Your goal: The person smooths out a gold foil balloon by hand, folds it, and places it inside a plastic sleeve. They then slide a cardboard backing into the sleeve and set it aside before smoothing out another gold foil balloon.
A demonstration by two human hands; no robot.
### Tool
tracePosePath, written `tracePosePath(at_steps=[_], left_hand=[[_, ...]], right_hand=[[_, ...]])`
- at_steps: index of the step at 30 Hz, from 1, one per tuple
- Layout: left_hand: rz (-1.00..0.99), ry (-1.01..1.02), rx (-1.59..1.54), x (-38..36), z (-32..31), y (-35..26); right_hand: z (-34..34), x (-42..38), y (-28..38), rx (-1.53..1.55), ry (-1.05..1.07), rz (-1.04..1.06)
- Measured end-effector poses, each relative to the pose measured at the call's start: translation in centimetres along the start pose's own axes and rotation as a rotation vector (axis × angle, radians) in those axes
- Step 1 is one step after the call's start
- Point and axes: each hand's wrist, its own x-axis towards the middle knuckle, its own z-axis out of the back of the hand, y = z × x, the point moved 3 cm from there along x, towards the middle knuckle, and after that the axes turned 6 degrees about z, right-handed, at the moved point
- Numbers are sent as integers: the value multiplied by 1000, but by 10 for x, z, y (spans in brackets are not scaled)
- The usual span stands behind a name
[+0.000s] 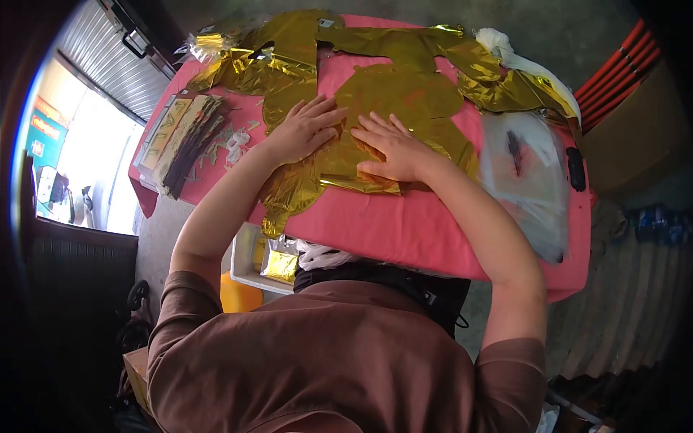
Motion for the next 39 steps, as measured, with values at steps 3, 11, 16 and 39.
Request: tracePosePath(at_steps=[3,11,16,39], left_hand=[[-24,21,37,-1,-1,1],[-23,-3,13,2,-1,0],[-54,-7,74,1,-7,6],[-129,-140,-58,34,24,-48]], right_hand=[[1,-10,13,-79,-58,28],[1,-48,60,11,-304,203],[14,-79,119,-196,-134,465],[39,-40,-2,-145,-219,-270]])
